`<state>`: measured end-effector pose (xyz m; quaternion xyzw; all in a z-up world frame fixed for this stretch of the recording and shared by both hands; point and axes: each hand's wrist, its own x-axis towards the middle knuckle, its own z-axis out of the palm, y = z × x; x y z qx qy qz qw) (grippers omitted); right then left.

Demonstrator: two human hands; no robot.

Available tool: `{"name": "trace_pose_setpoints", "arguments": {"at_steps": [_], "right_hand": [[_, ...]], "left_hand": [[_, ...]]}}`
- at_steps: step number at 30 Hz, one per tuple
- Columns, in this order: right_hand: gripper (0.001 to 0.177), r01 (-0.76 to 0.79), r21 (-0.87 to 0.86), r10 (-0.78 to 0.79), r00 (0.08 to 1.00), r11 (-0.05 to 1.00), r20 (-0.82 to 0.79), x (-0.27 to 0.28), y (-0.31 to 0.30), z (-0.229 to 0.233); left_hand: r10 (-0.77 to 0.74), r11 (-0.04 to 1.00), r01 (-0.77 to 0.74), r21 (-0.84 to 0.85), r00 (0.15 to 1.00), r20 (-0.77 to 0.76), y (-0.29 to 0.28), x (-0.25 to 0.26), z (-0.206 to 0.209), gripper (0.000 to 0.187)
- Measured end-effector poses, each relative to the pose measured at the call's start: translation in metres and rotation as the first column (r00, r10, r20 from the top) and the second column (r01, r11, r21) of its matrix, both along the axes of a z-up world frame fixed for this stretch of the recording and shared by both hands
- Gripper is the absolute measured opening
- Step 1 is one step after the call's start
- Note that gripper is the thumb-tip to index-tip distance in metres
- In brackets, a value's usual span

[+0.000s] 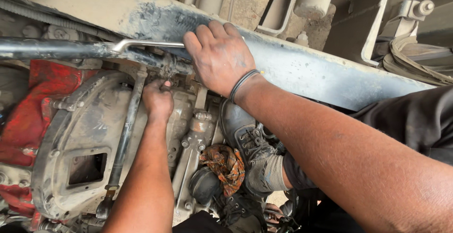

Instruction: The person uses a wrench to tighten a bolt on the underside of a vehicle. They hold the wrench with both hands, applying force to secure the fastener on a metal component near the chassis.

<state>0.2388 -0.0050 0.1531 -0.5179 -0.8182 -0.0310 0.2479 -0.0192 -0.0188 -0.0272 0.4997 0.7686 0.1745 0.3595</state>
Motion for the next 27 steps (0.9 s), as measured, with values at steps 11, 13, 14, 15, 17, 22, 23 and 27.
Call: {"name": "trace_pose_setpoints", "arguments": {"at_steps": [11, 13, 14, 15, 17, 22, 23, 27], "right_hand": [[0.019, -0.002, -0.014, 0.002, 1.000, 1.000, -0.013, 0.000, 0.000, 0.005], [0.018, -0.002, -0.017, 0.002, 1.000, 1.000, -0.018, 0.002, -0.001, 0.003], [0.017, 0.005, -0.025, -0.005, 1.000, 1.000, -0.013, 0.003, -0.001, 0.002], [0.016, 0.008, -0.029, -0.009, 1.000, 1.000, -0.009, 0.002, 0.000, 0.002], [0.016, -0.005, -0.024, 0.005, 1.000, 1.000, -0.030, 0.003, -0.002, 0.003], [0.017, -0.001, -0.030, 0.000, 1.000, 1.000, -0.027, 0.004, 0.000, 0.001], [0.016, -0.007, -0.032, 0.005, 0.999, 0.999, -0.047, 0.005, 0.001, 0.002], [0.016, -0.009, -0.052, 0.008, 1.000, 0.999, -0.023, 0.006, 0.001, 0.003]], "left_hand": [[-0.311, 0.913, 0.170, -0.371, 0.878, -0.363, 0.005, 0.009, 0.020, 0.060], [-0.303, 0.904, 0.149, -0.402, 0.885, -0.353, 0.005, 0.015, 0.030, 0.063], [-0.301, 0.905, 0.148, -0.399, 0.886, -0.353, 0.006, 0.018, 0.032, 0.063], [-0.296, 0.908, 0.145, -0.394, 0.887, -0.356, 0.005, 0.017, 0.033, 0.064], [-0.294, 0.907, 0.134, -0.398, 0.880, -0.373, 0.005, 0.017, 0.031, 0.064], [-0.287, 0.894, 0.079, -0.441, 0.857, -0.428, 0.008, 0.018, 0.018, 0.062], [-0.289, 0.899, 0.083, -0.430, 0.850, -0.441, 0.009, 0.019, 0.018, 0.063], [-0.237, 0.914, 0.037, -0.405, 0.856, -0.459, 0.009, 0.023, 0.016, 0.054]]}}
